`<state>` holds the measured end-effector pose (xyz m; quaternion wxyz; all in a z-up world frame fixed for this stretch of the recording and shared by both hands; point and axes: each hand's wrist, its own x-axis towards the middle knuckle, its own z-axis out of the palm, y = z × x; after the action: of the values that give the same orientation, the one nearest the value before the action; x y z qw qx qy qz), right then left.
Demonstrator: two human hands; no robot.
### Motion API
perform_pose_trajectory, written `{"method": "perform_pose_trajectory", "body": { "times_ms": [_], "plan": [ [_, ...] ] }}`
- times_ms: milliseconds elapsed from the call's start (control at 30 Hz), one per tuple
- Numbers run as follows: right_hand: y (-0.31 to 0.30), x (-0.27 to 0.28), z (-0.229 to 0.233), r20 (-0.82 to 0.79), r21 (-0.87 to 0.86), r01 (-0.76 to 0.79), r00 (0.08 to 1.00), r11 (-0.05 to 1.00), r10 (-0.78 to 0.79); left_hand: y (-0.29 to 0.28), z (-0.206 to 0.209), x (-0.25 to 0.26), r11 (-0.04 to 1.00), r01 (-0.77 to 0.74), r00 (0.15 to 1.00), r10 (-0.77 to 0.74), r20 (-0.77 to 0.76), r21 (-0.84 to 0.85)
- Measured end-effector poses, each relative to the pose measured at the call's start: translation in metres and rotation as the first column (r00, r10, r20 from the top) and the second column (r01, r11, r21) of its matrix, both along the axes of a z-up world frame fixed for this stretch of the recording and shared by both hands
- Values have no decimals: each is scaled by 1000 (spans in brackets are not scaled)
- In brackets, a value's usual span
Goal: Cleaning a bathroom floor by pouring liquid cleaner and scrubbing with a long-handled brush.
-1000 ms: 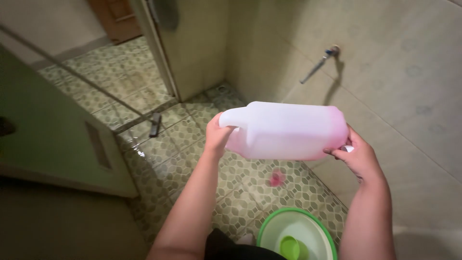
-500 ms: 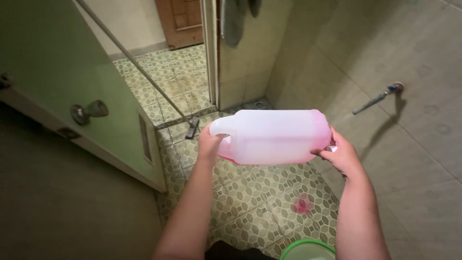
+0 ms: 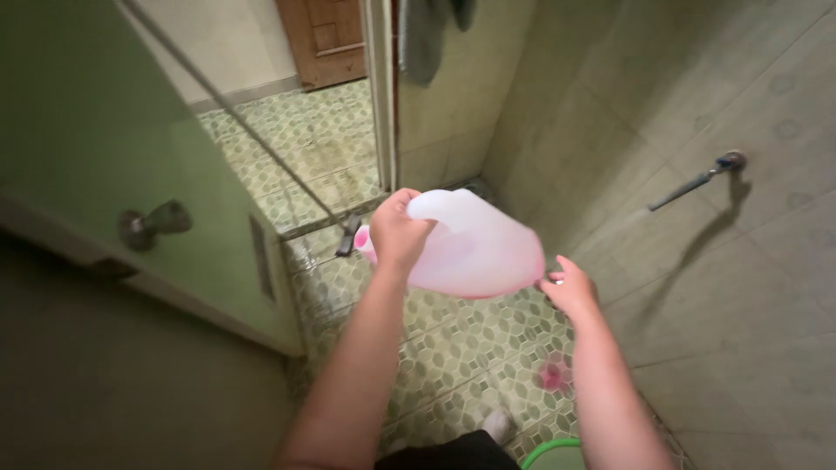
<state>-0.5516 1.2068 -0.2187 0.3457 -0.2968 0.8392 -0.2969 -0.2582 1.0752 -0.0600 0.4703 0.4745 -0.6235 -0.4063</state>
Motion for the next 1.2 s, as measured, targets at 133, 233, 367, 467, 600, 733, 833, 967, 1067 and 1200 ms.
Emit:
{"method": "perform_pose_trajectory", "body": {
  "times_ms": [133,233,367,467,600,733,833,967,1067,1200],
  "plan": [
    [-23,-16,7,-410,-201,-32,910,979,-55,10,-13,-70,996,-17,981,34,192,-90],
    [-43,-25,41,-259,-487,-64,963,871,-74,19,-36,-138,971,-16,950,90,299,-240],
    [-57,-87,62,-256,-501,-84,965,861,-55,16,-46,-220,941,129,905,18,426,-314],
    [-61,-163,63,-276,-493,-85,959,866,-63,11,-48,-275,934,239,864,-80,497,-265],
    [-64,-291,47,-508,-351,23,835,936,-211,11,-64,-346,917,359,795,-202,572,-176],
    [-68,-401,19,-664,-251,89,709,964,-238,8,-76,-405,900,411,767,-256,589,-144],
    [-77,-452,-5,-739,-187,1,658,982,-142,3,-84,-438,898,429,739,-290,608,-93],
    [-82,-473,-17,-742,-108,-45,669,993,-50,-4,-102,-465,898,437,728,-315,609,-58],
    [-82,-483,-25,-767,-123,-53,639,991,-60,-7,-113,-476,898,435,743,-313,592,-71],
    [-84,-489,-20,-753,-150,-60,654,987,-75,-14,-114,-476,911,405,770,-299,563,-71]
  ]
}}
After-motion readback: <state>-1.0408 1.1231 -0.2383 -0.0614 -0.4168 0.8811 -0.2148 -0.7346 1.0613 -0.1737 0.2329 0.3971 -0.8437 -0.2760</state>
